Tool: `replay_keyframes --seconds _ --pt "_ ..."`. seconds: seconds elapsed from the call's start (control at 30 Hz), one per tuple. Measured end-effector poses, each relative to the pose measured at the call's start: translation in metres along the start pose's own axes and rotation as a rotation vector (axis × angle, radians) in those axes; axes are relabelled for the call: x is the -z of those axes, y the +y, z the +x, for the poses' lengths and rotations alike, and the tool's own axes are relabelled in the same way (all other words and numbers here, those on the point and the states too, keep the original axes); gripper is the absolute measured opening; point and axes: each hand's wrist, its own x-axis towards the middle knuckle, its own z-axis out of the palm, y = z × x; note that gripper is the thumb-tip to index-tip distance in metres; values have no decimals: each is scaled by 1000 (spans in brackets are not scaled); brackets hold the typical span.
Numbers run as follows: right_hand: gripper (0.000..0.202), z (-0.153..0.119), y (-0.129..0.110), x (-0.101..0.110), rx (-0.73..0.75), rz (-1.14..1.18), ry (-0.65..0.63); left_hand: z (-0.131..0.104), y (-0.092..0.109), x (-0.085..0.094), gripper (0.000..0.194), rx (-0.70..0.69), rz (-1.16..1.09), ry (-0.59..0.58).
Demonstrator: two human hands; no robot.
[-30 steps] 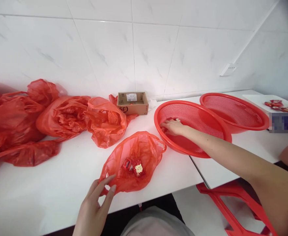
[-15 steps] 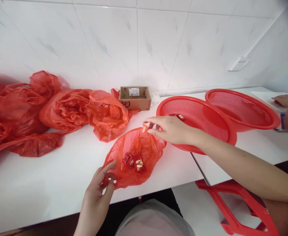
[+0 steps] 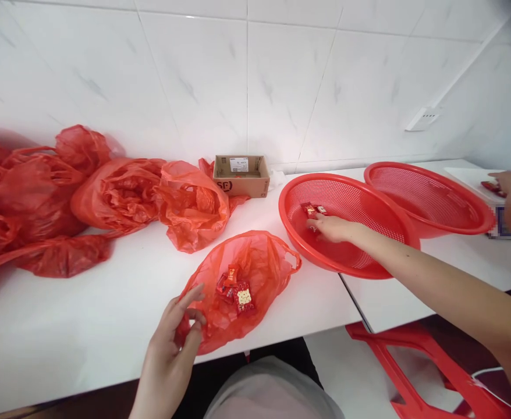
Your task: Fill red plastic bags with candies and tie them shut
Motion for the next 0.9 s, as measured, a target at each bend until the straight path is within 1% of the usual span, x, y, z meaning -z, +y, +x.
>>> replay_keyframes --seconds 0.07,0.13,0.2,0.23,0.3,0.33,0.37,0.4,0.47,0.5,0.53,0.57,0.6,0.63,0.67,0.7,0.73,0.8,0.83,0.9 --pt "36 1 5 4 26 38 31 0 0 0 39 -7 -2 -8" --pt "27 -1 8 19 52 87 83 0 0 0 39 -6 -11 -3" --pt "24 -11 1 39 86 218 182 1 0 0 39 4 -13 15" --pt "24 -19 -7 47 119 340 246 1 0 -1 39 8 -12 26" --pt "23 -40 -33 56 236 667 354 2 2 -2 40 5 -12 52" --pt "22 -51 -50 56 316 799 357 3 3 -3 41 1 -13 64" --pt "20 -61 -68 53 391 873 316 4 4 -4 42 -4 -12 71" --pt "20 -68 -86 48 451 894 249 4 6 -5 43 -6 -8 71" --pt "24 -74 -112 38 539 873 183 5 10 -5 44 2 -8 56" --pt "27 -71 -118 36 556 854 198 4 12 -5 45 8 -13 44" --pt "29 -65 -118 35 548 831 255 3 13 -4 46 11 -20 33" --pt "29 -56 -112 36 513 800 340 2 13 -3 47 12 -25 25" --pt "28 -44 -101 40 447 755 435 1 13 -2 48 11 -28 18" --pt "28 -31 -84 44 351 682 518 0 13 -1 49 9 -26 12" --pt "28 -18 -65 48 250 594 562 -2 12 0 50 8 -21 10" --pt "32 -5 -44 51 131 491 541 -3 11 1 50 9 -19 14" --pt "36 6 -23 51 16 370 455 -4 11 1 50 13 -20 25" --pt "50 23 14 45 -63 296 360 -6 9 1 50 27 -35 59" --pt "60 28 29 38 -80 263 316 -6 8 0 49 35 -38 72" --pt "72 32 47 23 -74 217 253 -7 8 0 50 45 -32 78"
